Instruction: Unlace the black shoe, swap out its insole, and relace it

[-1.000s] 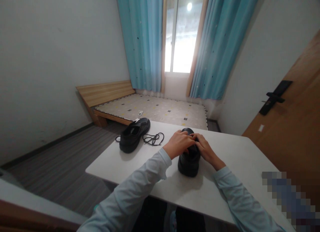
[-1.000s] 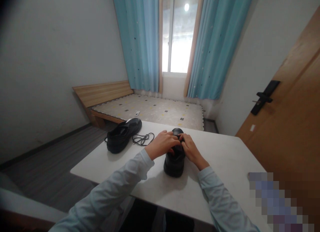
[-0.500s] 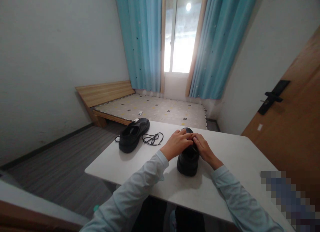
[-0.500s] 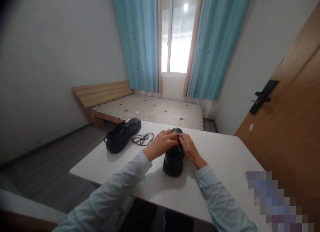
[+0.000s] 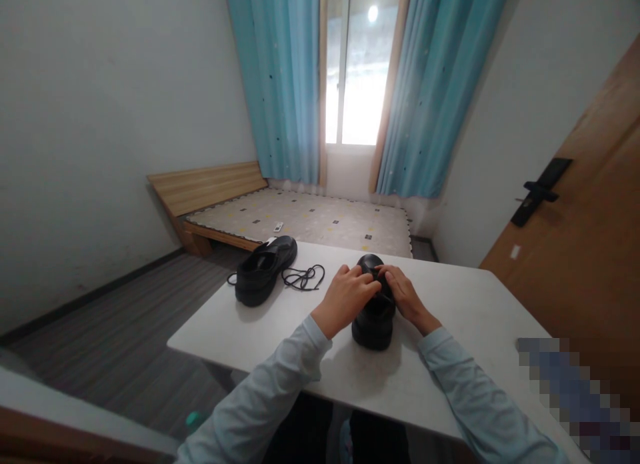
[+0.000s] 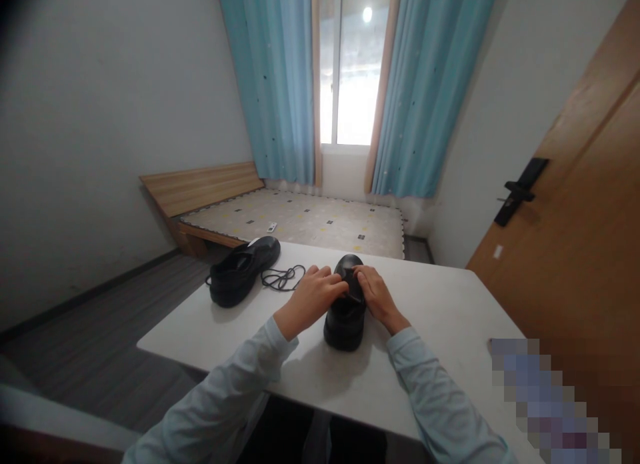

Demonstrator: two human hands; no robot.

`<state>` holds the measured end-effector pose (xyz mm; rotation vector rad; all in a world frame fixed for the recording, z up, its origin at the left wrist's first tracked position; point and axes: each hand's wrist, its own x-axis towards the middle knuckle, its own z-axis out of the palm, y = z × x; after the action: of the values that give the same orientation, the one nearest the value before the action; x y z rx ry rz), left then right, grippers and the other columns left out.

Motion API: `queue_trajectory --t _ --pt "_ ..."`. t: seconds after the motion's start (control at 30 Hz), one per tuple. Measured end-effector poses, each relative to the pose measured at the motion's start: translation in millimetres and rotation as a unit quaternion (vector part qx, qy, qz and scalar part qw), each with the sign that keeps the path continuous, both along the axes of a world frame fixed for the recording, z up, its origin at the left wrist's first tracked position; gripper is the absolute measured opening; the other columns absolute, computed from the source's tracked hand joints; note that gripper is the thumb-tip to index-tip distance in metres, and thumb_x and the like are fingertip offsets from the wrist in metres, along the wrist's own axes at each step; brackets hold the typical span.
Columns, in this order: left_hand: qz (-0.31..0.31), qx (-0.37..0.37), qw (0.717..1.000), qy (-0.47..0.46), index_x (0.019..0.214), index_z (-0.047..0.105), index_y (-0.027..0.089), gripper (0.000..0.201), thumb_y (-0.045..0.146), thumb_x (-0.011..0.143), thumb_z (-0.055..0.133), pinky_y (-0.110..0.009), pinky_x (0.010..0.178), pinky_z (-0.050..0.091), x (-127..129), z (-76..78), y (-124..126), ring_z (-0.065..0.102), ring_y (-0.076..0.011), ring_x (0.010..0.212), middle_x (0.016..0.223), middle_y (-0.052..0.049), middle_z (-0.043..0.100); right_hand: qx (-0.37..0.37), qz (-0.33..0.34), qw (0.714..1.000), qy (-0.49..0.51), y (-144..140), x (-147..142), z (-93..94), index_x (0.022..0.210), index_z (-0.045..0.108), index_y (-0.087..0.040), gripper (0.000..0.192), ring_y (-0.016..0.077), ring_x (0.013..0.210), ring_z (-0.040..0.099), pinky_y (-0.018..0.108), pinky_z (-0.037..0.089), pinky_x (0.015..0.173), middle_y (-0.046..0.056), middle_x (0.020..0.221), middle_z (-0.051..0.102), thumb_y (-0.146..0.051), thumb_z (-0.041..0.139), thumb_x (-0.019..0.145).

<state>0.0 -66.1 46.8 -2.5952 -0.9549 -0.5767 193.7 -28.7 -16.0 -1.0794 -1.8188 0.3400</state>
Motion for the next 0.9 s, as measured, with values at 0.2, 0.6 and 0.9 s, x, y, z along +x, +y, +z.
queue_trajectory --t 0.2,0.6,0.9 --pt "0.009 0.01 1.0 -0.013 0.09 0.059 0.022 0.01 0.026 0.092 0.049 -0.035 0.071 0.031 -5 0.0 -11 0.053 -0.0185 0.085 0.086 0.0 0.064 0.004 0.002 1.0 0.003 1 0 -0.8 0.093 0.058 -0.022 0.033 0.0222 0.105 0.054 0.042 0.041 0.097 0.009 0.107 0.062 -0.043 0.031 0.095" --pt "0.019 0.073 0.996 -0.044 0.088 0.059 0.023 0.007 0.026 0.09 0.053 -0.035 0.07 0.029 -22 2.9 -39 0.049 -0.0185 0.08 0.08 0.001 0.061 -0.004 0.004 1.0 -0.005 -2 -2 3.9 0.09 0.057 -0.023 0.032 0.0224 0.104 0.054 0.042 0.04 0.096 0.008 0.104 0.062 -0.042 0.031 0.095" --pt "0.026 0.057 0.994 -0.092 0.088 0.063 0.024 0.011 0.026 0.09 0.053 -0.033 0.069 0.029 -36 2.8 -58 0.048 -0.016 0.075 0.076 0.001 0.061 0.0 0.001 1.0 -0.006 -2 -2 5.7 0.087 0.057 -0.023 0.034 0.0224 0.103 0.054 0.041 0.04 0.096 0.008 0.103 0.063 -0.043 0.032 0.094"
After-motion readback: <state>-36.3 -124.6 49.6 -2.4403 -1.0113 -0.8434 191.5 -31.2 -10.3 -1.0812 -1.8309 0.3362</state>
